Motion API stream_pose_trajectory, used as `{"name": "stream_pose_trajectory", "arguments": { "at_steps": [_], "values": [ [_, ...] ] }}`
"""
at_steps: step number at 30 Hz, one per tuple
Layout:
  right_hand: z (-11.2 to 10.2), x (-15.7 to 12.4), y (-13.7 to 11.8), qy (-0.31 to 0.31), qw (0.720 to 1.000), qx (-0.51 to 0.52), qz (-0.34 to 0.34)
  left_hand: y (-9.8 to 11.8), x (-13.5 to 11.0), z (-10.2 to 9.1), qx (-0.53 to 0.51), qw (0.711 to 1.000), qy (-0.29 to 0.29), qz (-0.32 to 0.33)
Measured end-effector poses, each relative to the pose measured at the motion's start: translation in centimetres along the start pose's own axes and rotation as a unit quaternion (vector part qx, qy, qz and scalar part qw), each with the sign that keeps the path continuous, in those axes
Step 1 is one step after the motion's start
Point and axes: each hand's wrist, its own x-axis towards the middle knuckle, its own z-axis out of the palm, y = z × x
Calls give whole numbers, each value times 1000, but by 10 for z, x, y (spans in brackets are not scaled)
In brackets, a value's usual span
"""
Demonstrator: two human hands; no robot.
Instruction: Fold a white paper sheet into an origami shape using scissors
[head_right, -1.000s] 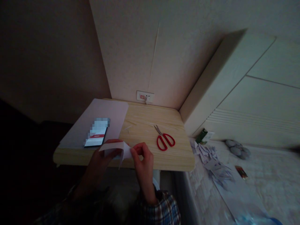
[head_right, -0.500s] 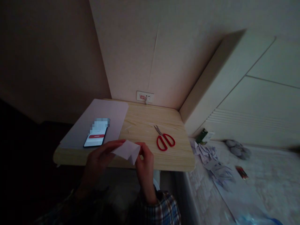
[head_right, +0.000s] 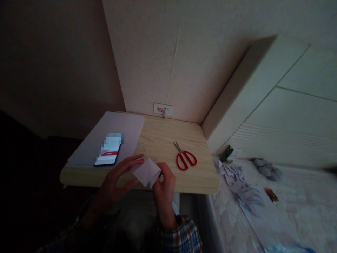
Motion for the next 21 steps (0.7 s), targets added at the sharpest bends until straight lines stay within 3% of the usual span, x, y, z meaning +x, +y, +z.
{"name": "stream_pose_trajectory", "arguments": {
  "at_steps": [4,10,17,21],
  "values": [
    [0,-2,1,6,998,-49,-41,-3,1,1,-39,999,-4,15],
    [1,-4,3,-15,991,-89,-103,-1,3,5,-78,994,25,-76],
    [1,-6,4,-17,984,-109,-141,0,6,7,-59,995,45,-64],
    [1,-6,2,-26,983,-107,-148,-2,7,3,-64,993,87,-57]
  ]
}}
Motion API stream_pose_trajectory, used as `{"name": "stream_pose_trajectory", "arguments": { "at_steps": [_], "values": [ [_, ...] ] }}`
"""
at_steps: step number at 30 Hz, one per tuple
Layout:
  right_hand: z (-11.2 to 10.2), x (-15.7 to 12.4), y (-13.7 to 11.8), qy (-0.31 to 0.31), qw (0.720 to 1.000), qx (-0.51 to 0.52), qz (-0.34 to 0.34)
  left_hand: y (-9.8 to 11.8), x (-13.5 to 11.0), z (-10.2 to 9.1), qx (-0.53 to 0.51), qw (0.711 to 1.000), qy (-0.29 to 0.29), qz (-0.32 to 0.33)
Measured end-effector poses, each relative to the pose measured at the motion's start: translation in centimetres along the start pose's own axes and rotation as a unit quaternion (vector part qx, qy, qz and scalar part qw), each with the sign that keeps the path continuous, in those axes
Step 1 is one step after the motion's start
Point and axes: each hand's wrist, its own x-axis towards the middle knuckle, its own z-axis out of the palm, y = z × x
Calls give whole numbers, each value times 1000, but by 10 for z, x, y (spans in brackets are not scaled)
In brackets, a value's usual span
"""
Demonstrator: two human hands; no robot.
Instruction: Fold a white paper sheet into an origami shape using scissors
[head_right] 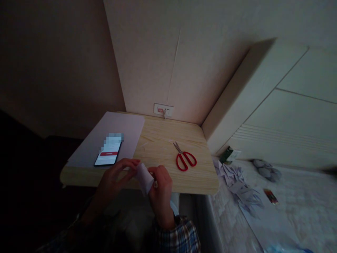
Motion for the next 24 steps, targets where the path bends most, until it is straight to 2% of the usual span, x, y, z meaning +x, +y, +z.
{"name": "stream_pose_trajectory", "arguments": {
  "at_steps": [4,8,14,18,24],
  "values": [
    [0,0,-3,3,1000,-11,-27,-1,1,-2,5,1000,0,28],
    [-1,1,-5,15,998,-24,-51,-1,-2,-2,58,996,-19,70],
    [1,2,-6,67,998,-7,4,-9,-8,1,112,979,-143,96],
    [2,1,-6,68,997,11,30,-12,-9,6,114,980,-139,87],
    [0,-2,-2,60,997,31,41,-3,-14,6,80,987,-130,57]
  ]
}}
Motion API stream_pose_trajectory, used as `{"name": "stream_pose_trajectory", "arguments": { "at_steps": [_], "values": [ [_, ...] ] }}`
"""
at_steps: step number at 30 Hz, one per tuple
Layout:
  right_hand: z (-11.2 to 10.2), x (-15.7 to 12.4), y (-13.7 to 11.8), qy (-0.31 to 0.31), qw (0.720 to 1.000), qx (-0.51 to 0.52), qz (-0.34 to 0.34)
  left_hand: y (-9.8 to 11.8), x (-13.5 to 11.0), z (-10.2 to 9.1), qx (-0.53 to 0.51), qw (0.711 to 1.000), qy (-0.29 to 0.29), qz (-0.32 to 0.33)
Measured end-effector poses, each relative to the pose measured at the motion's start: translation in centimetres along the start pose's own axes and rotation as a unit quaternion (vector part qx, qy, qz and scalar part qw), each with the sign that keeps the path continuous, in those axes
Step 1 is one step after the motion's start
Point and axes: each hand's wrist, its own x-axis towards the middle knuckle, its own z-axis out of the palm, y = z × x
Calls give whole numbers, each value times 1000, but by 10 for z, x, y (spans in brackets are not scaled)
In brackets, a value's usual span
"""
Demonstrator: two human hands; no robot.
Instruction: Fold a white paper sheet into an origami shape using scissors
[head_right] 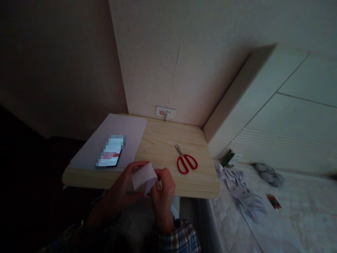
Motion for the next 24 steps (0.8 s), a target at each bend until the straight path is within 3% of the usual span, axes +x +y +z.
{"name": "stream_pose_trajectory", "arguments": {
  "at_steps": [3,15,19,24],
  "values": [
    [-1,0,0,-1,1000,9,3,4,-1,-4,-18,1000,-7,-4],
    [-2,0,-1,9,1000,24,9,1,0,-14,6,994,-27,106],
    [-2,-2,0,17,1000,18,-6,2,1,-15,99,983,54,144],
    [-2,-3,-2,42,995,-36,-87,10,0,-12,188,953,139,194]
  ]
}}
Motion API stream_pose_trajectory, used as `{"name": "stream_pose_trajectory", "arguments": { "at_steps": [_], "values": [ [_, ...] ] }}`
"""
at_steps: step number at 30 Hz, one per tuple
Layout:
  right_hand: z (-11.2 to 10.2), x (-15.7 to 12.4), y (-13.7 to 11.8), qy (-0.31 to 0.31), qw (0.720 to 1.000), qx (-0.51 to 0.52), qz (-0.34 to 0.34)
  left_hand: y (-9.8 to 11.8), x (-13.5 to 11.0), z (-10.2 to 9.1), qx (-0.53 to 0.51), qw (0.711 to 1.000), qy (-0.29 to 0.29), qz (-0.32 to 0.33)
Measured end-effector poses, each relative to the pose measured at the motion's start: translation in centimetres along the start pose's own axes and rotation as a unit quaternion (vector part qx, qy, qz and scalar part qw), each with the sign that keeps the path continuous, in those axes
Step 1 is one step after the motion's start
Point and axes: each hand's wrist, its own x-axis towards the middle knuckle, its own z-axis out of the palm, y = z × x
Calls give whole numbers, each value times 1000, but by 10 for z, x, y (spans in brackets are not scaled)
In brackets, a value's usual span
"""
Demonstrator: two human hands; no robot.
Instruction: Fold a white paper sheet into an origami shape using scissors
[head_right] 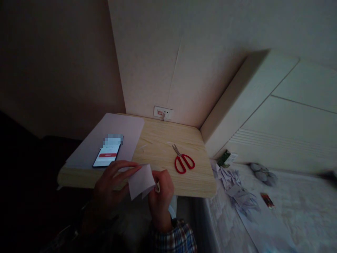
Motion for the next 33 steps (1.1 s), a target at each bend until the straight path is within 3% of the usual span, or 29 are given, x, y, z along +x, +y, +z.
{"name": "stream_pose_trajectory", "arguments": {
  "at_steps": [7,14,21,28,33],
  "values": [
    [2,-1,1,12,996,-45,-82,14,3,4,-27,998,-13,-49],
    [4,-2,2,11,993,-65,-96,8,0,0,-134,978,-14,-157],
    [4,-1,4,14,992,-69,-104,9,5,0,-228,948,-49,-216],
    [3,-3,5,12,998,-29,-52,12,7,0,-251,944,-76,-201],
    [4,-5,7,14,998,-10,-57,13,8,1,-229,956,-63,-171]
  ]
}}
